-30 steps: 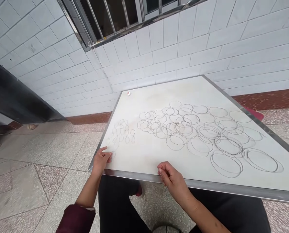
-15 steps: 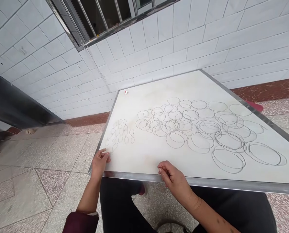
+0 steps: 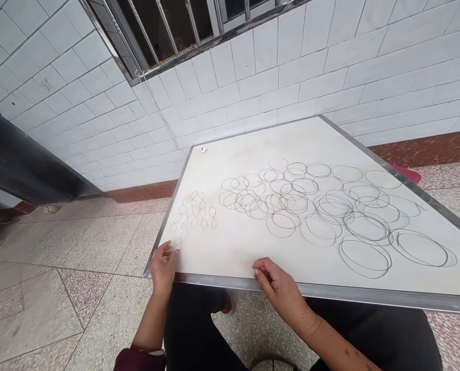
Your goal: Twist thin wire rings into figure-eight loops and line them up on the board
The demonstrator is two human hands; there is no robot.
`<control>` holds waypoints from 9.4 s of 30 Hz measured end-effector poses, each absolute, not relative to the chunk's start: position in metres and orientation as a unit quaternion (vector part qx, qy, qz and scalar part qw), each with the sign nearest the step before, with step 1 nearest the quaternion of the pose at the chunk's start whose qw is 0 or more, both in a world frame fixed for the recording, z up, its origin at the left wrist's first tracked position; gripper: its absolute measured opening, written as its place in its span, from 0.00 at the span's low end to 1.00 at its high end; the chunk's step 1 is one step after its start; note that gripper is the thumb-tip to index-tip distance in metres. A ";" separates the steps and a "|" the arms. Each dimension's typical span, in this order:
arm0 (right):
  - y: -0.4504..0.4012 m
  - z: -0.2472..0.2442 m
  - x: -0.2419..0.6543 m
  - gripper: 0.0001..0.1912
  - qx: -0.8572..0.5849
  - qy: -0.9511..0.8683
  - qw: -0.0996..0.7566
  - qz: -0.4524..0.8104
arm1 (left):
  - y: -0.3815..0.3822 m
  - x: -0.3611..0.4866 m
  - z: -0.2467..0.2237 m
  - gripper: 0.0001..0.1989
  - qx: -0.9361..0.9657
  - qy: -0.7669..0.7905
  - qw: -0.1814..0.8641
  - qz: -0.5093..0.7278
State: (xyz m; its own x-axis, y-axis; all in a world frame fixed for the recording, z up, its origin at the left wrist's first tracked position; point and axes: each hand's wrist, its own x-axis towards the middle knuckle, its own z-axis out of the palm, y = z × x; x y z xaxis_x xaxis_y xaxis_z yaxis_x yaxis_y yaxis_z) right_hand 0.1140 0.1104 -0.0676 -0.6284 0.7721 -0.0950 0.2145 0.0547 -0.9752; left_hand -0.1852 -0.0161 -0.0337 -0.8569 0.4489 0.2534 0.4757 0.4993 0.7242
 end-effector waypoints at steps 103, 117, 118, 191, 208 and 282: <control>0.152 -0.014 -0.105 0.06 -0.070 -0.732 0.112 0.668 | -0.011 -0.173 -0.018 0.21 -0.111 -0.696 -0.236 -0.669; 0.152 -0.015 -0.106 0.06 -0.069 -0.736 0.128 0.661 | -0.004 -0.171 -0.010 0.21 -0.150 -0.740 -0.220 -0.618; 0.152 -0.015 -0.106 0.06 -0.068 -0.739 0.128 0.657 | -0.004 -0.170 -0.010 0.21 -0.150 -0.741 -0.221 -0.617; 0.107 -0.041 -0.117 0.05 -0.135 -0.520 0.024 0.843 | 0.011 -0.185 -0.005 0.29 -0.034 -0.619 -0.211 -0.756; 0.131 -0.049 -0.117 0.14 -0.141 -0.921 0.190 0.309 | 0.020 -0.220 -0.009 0.25 -0.239 -0.828 -0.135 -0.489; 0.132 -0.059 -0.123 0.12 0.006 -0.962 0.191 0.196 | -0.033 -0.195 -0.057 0.23 -0.507 -0.811 0.161 -0.244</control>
